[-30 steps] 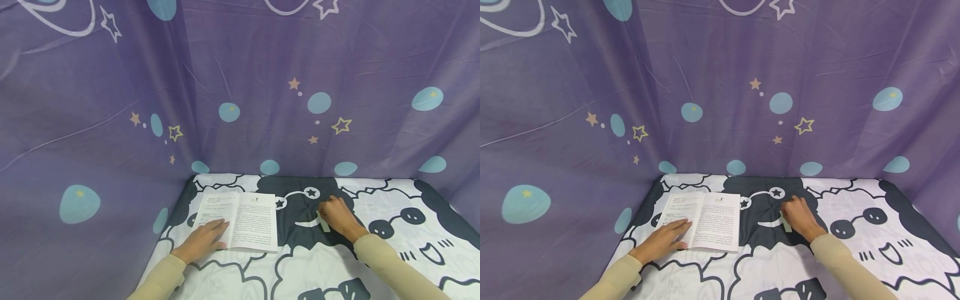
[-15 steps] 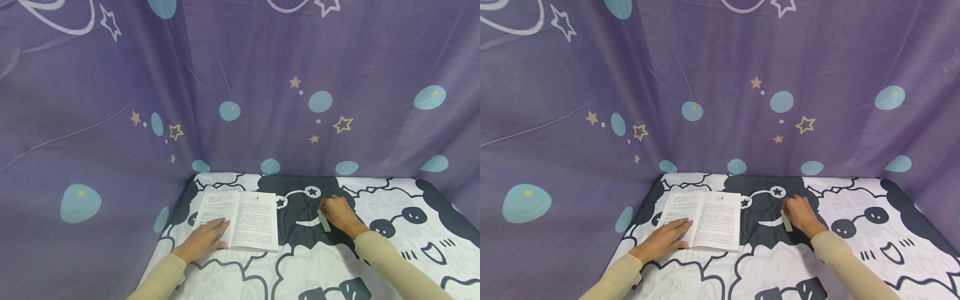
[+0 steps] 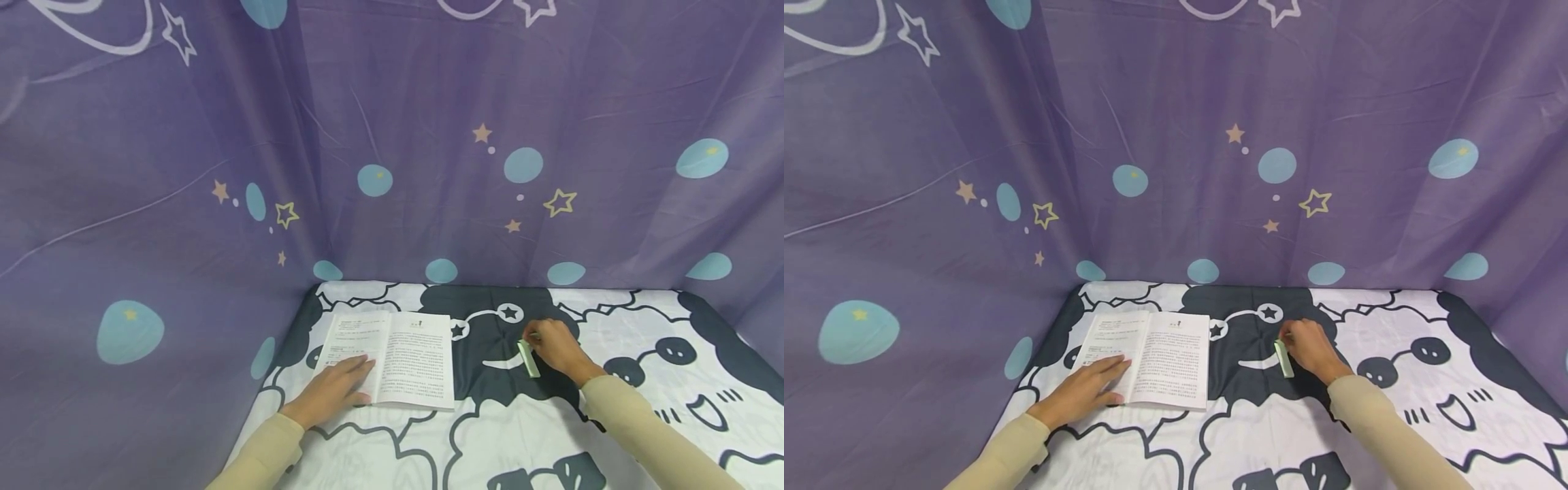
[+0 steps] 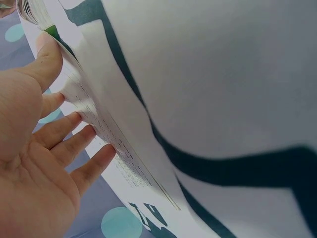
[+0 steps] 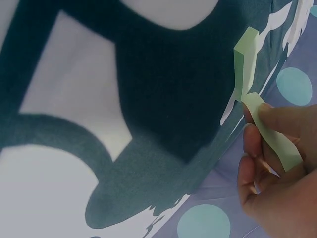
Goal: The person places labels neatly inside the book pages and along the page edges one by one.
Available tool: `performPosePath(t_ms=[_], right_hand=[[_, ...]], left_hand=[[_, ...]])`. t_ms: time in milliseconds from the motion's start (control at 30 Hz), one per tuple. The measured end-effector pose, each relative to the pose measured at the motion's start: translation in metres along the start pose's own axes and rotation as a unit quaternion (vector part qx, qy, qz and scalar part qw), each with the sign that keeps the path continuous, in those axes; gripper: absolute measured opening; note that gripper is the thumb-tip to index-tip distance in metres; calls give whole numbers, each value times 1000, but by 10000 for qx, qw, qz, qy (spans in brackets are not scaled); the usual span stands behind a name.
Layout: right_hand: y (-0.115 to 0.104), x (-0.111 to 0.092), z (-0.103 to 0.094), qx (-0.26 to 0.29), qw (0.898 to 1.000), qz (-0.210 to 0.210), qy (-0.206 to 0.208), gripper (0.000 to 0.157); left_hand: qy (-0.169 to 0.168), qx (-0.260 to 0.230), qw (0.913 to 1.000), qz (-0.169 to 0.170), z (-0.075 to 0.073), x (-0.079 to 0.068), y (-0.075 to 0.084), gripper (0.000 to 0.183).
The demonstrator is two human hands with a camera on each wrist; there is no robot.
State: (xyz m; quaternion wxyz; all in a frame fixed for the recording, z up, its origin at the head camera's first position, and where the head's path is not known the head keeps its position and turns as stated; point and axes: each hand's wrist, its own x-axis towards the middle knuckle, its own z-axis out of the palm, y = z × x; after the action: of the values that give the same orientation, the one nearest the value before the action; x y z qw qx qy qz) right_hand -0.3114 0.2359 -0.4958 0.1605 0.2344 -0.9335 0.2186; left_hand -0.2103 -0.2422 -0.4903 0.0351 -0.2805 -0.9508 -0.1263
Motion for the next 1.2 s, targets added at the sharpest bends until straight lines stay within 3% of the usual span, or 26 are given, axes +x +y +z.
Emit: performPosePath(t_ms=[567, 1200], right_hand=[[1, -1, 0, 85, 9999, 104, -104, 16], [-6, 2, 2, -196, 9996, -41, 220, 6]], left_hand=[[-147, 45, 9998, -109, 1, -1, -1, 70], [-55, -119, 9999, -78, -1, -2, 3, 68]])
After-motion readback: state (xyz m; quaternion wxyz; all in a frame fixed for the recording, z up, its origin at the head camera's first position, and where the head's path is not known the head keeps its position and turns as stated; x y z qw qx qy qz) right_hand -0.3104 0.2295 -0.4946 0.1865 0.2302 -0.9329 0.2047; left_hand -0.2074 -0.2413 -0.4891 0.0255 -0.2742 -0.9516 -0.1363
